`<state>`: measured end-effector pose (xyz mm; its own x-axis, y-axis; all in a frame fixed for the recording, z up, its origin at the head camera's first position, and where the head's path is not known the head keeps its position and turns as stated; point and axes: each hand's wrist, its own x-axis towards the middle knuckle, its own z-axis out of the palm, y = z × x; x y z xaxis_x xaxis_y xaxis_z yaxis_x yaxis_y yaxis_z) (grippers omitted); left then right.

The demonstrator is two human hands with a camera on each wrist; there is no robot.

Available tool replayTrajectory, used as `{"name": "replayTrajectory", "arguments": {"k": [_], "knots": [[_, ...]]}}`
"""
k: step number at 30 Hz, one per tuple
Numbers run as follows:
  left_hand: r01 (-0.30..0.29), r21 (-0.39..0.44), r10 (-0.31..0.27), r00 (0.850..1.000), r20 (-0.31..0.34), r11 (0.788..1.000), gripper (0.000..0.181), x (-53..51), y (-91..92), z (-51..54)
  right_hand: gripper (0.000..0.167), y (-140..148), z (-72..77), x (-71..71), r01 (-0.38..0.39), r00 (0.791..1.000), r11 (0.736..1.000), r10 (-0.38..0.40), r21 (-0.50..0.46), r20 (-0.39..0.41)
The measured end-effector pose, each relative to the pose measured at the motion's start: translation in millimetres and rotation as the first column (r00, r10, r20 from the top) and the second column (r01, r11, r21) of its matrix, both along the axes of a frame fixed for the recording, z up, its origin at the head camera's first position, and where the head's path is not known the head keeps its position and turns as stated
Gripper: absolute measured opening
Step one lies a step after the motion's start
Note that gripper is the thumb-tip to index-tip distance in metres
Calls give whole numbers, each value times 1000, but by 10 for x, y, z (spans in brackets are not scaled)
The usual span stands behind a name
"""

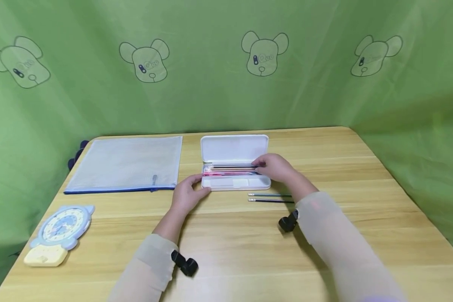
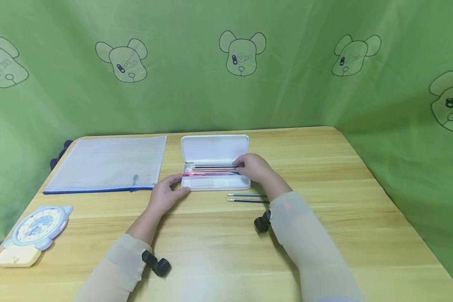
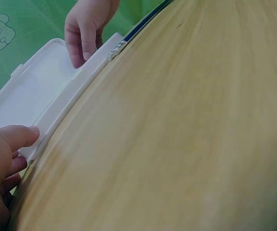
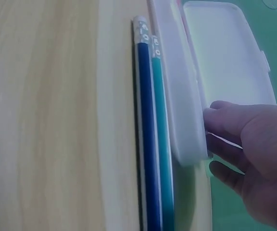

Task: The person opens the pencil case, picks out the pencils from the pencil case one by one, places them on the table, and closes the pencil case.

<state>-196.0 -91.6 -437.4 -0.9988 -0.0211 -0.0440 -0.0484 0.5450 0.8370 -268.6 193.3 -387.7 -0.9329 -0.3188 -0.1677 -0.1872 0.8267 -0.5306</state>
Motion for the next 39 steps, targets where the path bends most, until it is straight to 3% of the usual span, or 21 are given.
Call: {"name": "replayTrajectory", "arguments": {"k": [5, 18, 31, 39], "knots": [[1, -15, -2, 1000, -7, 1000, 54, -1, 3, -6, 31, -55, 5, -22, -44, 999, 996, 44, 77, 4], [11, 6, -11, 999, -30, 1000, 52, 8, 4, 18, 27, -113, 55, -53, -65, 996, 990, 58, 123, 65], [3, 20, -3, 1000, -6, 1000, 54, 15, 12, 20, 23, -72, -9, -55, -29, 999, 998, 26, 49, 44], [2, 13, -2, 1000, -6, 1000, 54, 13, 10, 20, 23, -23, 85, -15, 13, 999, 1000, -13, -1, 30]]}}
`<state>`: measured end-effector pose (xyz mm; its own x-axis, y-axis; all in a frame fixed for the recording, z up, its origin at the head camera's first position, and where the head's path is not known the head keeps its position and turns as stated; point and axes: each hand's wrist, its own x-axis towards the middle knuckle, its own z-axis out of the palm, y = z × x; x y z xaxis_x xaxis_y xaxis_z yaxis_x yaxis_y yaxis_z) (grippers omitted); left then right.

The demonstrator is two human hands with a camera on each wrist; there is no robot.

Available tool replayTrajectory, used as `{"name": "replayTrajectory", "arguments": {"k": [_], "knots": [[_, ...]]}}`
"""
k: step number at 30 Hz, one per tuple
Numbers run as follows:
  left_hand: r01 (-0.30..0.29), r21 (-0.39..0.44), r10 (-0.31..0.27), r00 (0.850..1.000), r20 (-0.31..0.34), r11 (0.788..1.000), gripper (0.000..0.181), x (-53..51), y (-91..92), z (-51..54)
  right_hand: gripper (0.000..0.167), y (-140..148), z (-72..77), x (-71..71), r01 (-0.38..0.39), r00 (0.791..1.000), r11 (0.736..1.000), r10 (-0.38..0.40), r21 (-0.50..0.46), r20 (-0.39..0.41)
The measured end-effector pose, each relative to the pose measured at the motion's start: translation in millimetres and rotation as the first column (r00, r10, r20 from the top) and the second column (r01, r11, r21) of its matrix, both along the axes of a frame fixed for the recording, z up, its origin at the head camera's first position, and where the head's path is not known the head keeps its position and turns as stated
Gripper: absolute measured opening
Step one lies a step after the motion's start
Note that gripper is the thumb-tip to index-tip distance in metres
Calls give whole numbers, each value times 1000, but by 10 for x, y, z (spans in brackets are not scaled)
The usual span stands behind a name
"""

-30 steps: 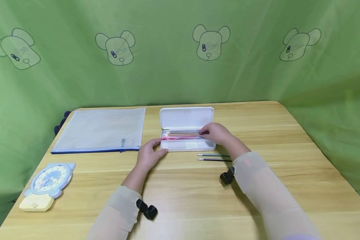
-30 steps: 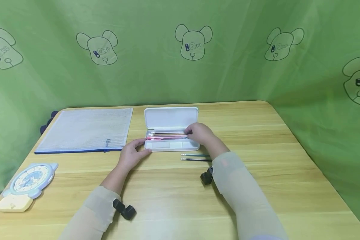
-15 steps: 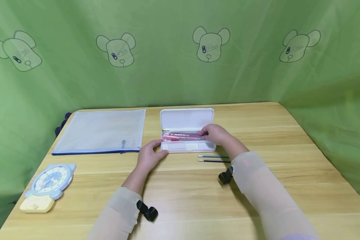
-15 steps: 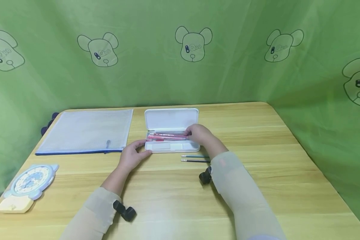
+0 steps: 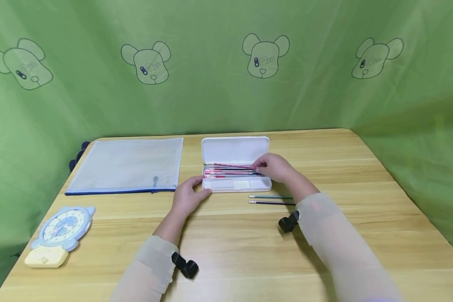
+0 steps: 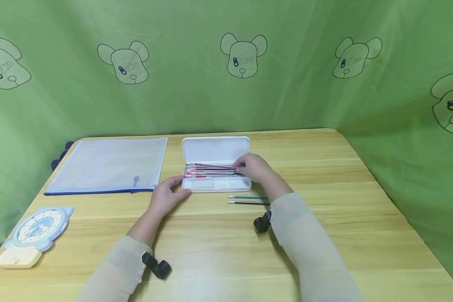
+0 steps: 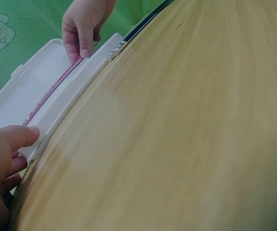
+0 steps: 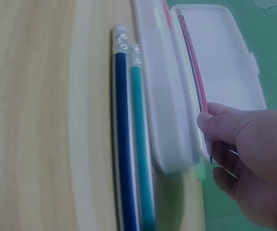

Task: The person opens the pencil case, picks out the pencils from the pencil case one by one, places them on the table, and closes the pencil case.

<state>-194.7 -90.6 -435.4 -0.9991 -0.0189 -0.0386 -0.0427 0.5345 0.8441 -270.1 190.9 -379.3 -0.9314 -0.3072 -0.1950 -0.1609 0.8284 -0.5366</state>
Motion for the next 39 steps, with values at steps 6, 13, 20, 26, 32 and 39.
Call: {"name": "replayTrajectory", "arguments": {"k": [6, 13, 20, 26, 32, 39], "knots": [[1, -5, -1, 1000, -6, 1000, 53, 0, -5, -12, 23, 90, 64, 74, -4, 1000, 1000, 3, -17, -29], [3, 1, -3, 1000, -1, 1000, 54, -7, -10, -12, 21, 266, 101, 211, 3, 997, 998, -8, -61, -78], [6, 8, -6, 1000, -10, 1000, 54, -9, -16, -5, 21, 533, 116, 395, 14, 993, 998, -22, -66, -114], [6, 10, -6, 1000, -3, 1000, 55, -8, -17, -21, 19, 776, 119, 583, 24, 992, 997, -33, -74, -118], [5, 16, -5, 1000, 1, 1000, 55, -10, -16, -22, 18, 976, 88, 794, 3, 991, 998, -12, -64, -136], [8, 12, -8, 1000, -10, 1000, 55, 3, -11, -18, 16, 1119, 8, 1033, 6, 993, 999, -12, -49, -119]]}}
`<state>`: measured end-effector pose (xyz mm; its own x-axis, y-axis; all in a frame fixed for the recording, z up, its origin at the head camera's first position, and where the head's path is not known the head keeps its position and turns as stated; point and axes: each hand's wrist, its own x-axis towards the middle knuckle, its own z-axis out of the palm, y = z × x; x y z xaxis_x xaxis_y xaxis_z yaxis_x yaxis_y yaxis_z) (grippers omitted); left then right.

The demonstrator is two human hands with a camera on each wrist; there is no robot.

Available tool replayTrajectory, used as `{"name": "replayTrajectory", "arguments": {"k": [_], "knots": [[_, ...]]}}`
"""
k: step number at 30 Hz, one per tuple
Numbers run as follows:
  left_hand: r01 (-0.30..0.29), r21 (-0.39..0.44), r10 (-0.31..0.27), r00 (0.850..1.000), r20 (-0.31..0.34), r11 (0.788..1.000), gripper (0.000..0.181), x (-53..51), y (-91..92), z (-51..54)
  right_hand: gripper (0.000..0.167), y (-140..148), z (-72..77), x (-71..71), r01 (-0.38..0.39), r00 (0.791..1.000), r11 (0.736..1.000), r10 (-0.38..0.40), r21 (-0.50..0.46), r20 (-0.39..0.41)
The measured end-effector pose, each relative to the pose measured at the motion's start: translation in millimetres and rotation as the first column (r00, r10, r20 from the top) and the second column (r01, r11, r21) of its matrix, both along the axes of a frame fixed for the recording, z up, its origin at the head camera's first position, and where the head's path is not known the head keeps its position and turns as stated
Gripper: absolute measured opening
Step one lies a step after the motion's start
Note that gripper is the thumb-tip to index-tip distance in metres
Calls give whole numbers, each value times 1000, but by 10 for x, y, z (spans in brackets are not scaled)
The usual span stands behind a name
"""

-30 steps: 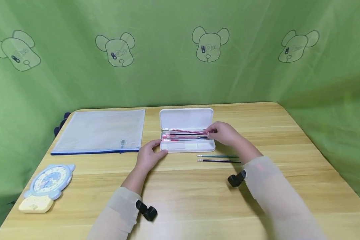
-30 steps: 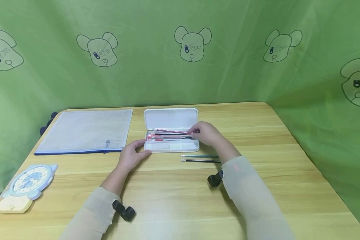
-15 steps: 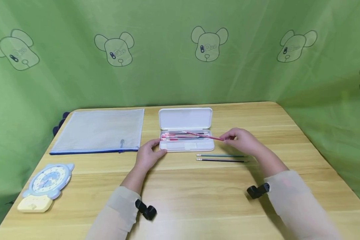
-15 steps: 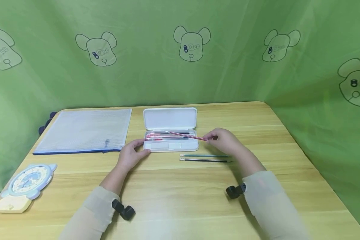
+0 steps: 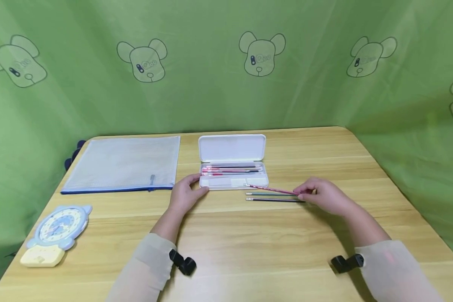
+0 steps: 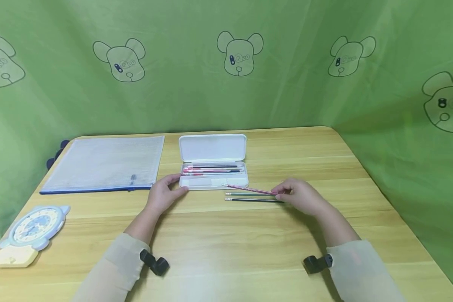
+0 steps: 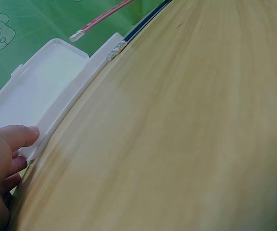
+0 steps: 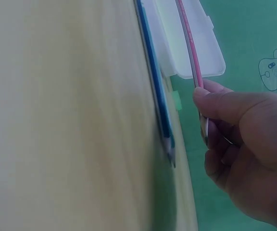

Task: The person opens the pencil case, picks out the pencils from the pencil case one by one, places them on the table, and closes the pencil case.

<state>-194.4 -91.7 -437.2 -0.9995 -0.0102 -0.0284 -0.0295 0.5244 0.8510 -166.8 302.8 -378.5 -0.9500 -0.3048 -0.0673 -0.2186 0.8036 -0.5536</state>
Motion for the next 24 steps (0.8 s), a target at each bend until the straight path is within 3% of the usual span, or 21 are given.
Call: {"name": "replayTrajectory", "arguments": {"k": [9, 24], "knots": [[-2, 9, 2, 1000, 5, 1000, 54, -1, -3, -4, 14, 31, -102, 153, -21, 1000, 1000, 21, 6, -2], [-6, 0, 6, 1000, 0, 1000, 53, -8, 0, -6, 16, 25, -188, 175, -33, 999, 998, 34, 47, -20]]}}
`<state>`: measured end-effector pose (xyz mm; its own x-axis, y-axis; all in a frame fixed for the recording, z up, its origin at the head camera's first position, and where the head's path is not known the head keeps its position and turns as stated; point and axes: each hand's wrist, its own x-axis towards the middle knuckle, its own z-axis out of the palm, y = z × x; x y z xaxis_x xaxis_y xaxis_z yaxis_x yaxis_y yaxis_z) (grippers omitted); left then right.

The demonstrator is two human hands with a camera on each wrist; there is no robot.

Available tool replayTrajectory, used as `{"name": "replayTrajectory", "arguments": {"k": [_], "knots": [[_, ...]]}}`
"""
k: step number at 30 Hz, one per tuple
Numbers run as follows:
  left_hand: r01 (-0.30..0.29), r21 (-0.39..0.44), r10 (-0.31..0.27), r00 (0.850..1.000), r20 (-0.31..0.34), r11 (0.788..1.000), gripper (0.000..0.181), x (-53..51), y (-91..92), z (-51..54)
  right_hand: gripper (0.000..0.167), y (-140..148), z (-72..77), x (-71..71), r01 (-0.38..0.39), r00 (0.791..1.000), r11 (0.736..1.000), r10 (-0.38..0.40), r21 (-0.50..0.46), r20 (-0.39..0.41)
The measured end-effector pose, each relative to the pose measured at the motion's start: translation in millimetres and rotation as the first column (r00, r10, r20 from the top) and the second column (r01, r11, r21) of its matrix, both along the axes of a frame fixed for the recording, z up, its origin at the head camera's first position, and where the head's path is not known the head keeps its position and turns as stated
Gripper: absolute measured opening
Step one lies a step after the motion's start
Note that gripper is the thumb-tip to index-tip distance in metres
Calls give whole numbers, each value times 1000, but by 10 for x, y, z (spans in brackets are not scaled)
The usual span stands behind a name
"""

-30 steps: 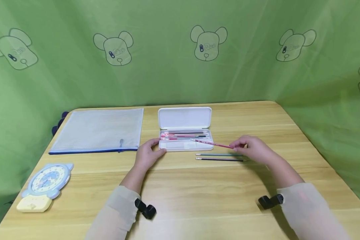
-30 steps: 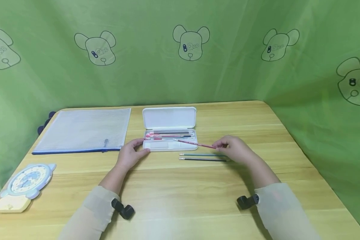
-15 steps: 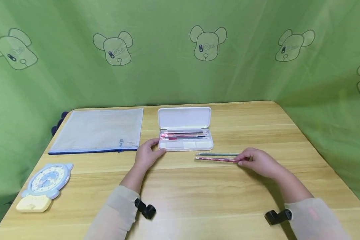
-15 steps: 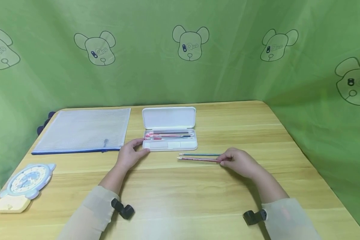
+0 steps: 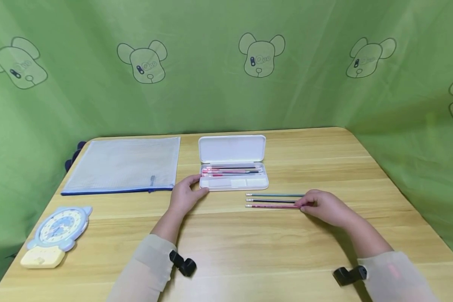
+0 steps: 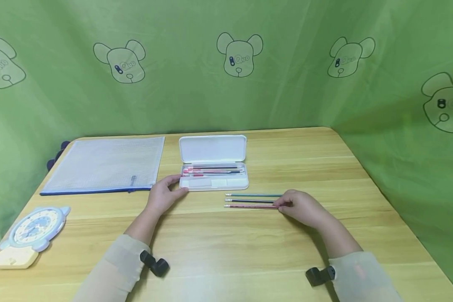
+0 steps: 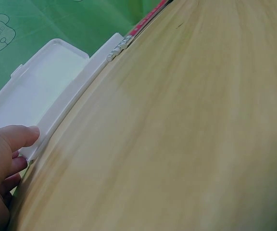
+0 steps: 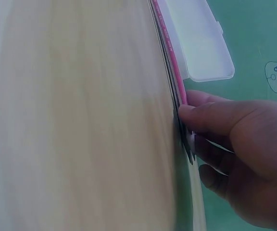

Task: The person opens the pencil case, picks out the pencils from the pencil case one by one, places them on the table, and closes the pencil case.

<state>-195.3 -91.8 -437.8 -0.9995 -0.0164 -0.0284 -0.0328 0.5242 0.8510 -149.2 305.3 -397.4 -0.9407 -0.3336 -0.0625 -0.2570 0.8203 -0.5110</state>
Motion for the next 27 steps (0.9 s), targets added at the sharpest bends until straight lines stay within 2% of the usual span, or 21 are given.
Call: {"name": "replayTrajectory", "arguments": {"k": [6, 15, 22, 27], "knots": [[1, -4, -1, 1000, 4, 1000, 54, 1, 2, 0, 13, -8, -10, -2, -5, 1000, 999, 5, 35, 3], [3, 2, -3, 1000, -1, 1000, 54, -2, 4, -6, 16, -11, 45, -34, 30, 1000, 1000, -30, -4, -7], [-2, 4, 2, 1000, 2, 1000, 53, -4, 4, -5, 21, -129, 144, -166, 57, 997, 997, -55, -53, 46], [-4, 7, 4, 1000, 6, 1000, 53, -2, 8, -3, 22, -262, 190, -320, 36, 999, 999, -35, -41, 22]]}}
